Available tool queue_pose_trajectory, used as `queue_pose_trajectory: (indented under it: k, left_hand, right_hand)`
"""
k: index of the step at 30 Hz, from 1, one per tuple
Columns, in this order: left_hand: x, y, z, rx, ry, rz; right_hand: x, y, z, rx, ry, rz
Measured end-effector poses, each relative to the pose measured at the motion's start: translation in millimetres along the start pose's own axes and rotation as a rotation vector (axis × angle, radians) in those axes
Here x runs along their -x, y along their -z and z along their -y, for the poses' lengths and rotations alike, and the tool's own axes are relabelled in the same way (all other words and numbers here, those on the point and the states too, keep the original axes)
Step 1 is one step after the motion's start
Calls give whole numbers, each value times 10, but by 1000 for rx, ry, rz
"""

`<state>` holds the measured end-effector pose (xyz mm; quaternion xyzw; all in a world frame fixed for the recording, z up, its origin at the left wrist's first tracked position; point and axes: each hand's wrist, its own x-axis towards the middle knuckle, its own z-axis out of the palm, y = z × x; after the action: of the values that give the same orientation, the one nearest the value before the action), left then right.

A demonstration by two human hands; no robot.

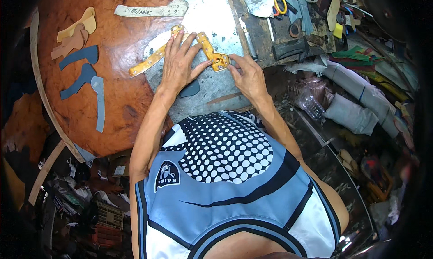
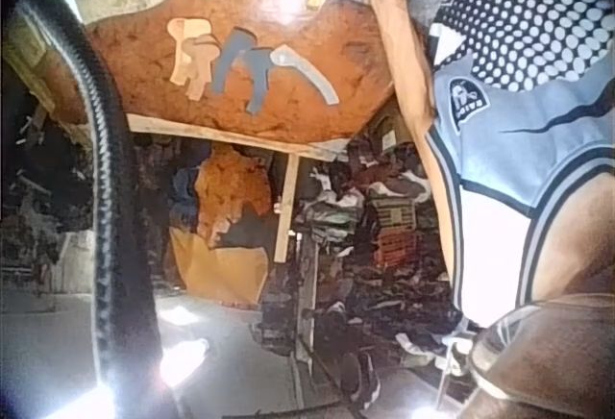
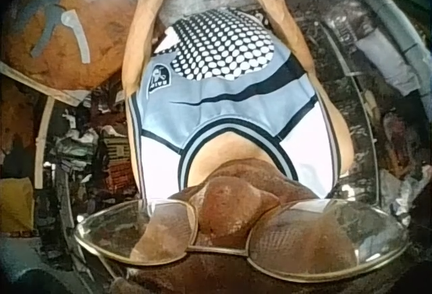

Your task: Cutting leather pieces from a hide and marking them using templates.

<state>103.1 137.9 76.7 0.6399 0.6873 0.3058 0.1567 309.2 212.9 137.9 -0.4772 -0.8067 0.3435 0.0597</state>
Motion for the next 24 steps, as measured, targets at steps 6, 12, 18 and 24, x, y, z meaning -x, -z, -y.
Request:
queue_pose_trajectory:
  k: [6,12,18,24]
  left_hand:
    - [-9,-4,-32,9,-12,-4]
    - [2,-3,-55,-27,-14,9]
    - [0,-3,-63,-27,0,7]
    - [0,6,-74,-33,-1,16]
  right_hand:
    - [13,30,-12,14,33,1]
    - [26,43,20,19,39,5]
    - [11,3,-35,29,86,-34]
    - [23,14,-33,5,74,-27]
